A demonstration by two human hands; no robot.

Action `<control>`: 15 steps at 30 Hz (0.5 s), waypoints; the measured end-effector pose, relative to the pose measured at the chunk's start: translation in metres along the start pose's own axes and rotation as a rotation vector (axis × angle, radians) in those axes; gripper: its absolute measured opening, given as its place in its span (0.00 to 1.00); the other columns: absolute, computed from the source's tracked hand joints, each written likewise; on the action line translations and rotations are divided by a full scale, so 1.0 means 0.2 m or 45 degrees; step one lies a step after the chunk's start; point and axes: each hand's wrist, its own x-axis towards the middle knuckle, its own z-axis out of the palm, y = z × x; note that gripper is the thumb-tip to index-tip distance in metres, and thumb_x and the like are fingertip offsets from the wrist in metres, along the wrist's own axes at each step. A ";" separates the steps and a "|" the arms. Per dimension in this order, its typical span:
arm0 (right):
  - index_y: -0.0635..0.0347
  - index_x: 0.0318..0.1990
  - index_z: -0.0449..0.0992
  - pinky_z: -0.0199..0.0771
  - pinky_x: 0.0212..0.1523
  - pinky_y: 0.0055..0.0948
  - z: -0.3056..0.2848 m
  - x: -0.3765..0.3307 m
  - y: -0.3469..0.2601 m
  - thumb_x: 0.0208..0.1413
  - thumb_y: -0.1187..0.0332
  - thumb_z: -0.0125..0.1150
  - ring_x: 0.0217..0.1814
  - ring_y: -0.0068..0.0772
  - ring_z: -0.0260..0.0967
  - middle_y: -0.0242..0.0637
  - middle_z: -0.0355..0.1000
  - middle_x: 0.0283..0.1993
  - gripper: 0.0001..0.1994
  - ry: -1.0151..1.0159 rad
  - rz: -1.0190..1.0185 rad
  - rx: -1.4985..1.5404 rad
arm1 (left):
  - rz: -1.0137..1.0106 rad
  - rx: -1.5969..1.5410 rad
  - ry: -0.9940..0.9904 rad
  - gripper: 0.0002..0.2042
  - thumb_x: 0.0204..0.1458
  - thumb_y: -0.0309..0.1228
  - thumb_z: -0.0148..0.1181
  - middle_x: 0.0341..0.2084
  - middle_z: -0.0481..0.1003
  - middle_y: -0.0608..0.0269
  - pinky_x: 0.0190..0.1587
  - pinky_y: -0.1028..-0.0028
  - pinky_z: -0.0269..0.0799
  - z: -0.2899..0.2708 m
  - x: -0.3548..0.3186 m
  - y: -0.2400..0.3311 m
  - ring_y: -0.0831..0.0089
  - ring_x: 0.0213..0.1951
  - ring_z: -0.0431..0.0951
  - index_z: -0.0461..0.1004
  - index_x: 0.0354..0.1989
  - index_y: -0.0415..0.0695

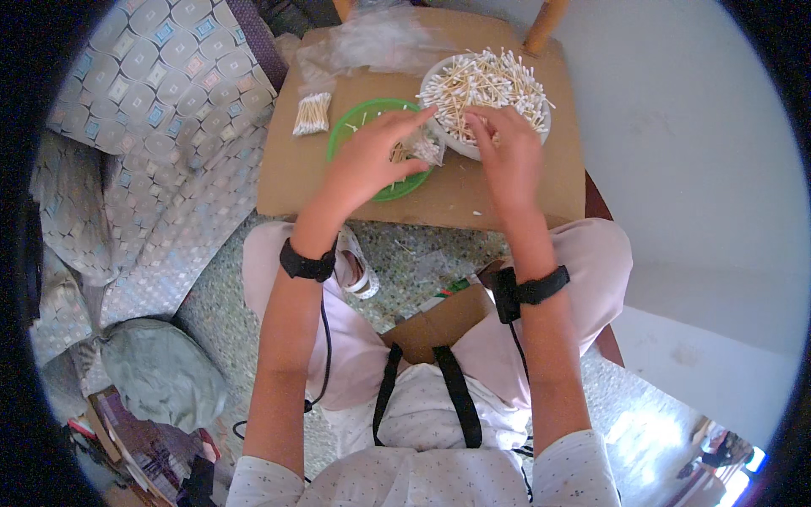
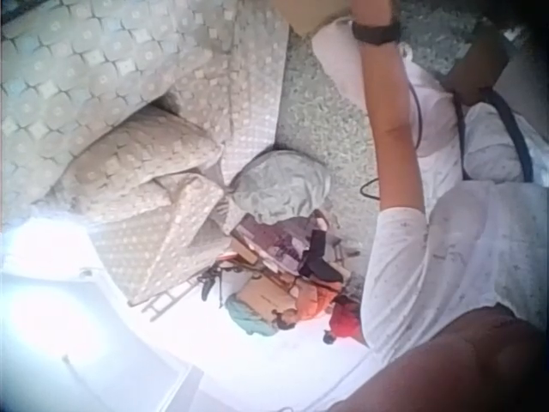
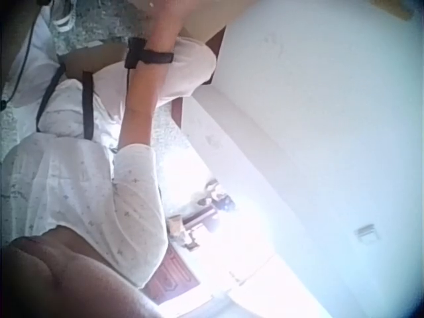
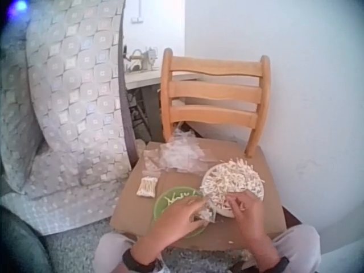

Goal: Counting and packaging cotton swabs into small plastic bags.

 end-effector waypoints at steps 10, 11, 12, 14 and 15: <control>0.45 0.42 0.82 0.66 0.50 0.43 -0.01 0.00 0.14 0.49 0.62 0.69 0.48 0.38 0.70 0.32 0.74 0.43 0.11 0.033 -0.193 -0.588 | -0.080 -0.125 0.108 0.24 0.58 0.34 0.57 0.53 0.72 0.50 0.57 0.65 0.66 -0.07 -0.01 -0.05 0.54 0.54 0.72 0.67 0.65 0.52; 0.46 0.40 0.82 0.66 0.49 0.43 -0.02 0.00 0.13 0.49 0.62 0.68 0.48 0.38 0.70 0.30 0.74 0.42 0.10 0.001 -0.167 -0.583 | -0.107 -0.114 0.100 0.24 0.59 0.34 0.57 0.53 0.73 0.50 0.57 0.65 0.67 -0.07 -0.01 -0.04 0.54 0.54 0.73 0.67 0.64 0.51; 0.46 0.39 0.82 0.66 0.48 0.42 -0.02 0.00 0.13 0.50 0.61 0.68 0.48 0.37 0.70 0.29 0.75 0.41 0.09 -0.031 -0.141 -0.577 | -0.107 -0.115 0.098 0.24 0.59 0.34 0.57 0.53 0.73 0.50 0.57 0.65 0.67 -0.07 -0.01 -0.04 0.54 0.54 0.73 0.67 0.64 0.51; 0.46 0.37 0.82 0.65 0.48 0.42 -0.01 0.00 0.12 0.50 0.61 0.68 0.48 0.37 0.70 0.28 0.75 0.41 0.07 -0.029 -0.131 -0.592 | -0.128 -0.088 0.116 0.23 0.59 0.34 0.57 0.52 0.73 0.50 0.56 0.65 0.67 -0.07 -0.01 -0.03 0.54 0.53 0.73 0.68 0.63 0.50; 0.46 0.34 0.82 0.65 0.47 0.41 -0.01 0.00 0.11 0.50 0.61 0.68 0.48 0.36 0.71 0.27 0.75 0.40 0.06 -0.027 -0.123 -0.608 | -0.127 -0.088 0.114 0.23 0.59 0.34 0.57 0.52 0.73 0.50 0.56 0.65 0.67 -0.07 -0.01 -0.02 0.54 0.53 0.73 0.68 0.63 0.50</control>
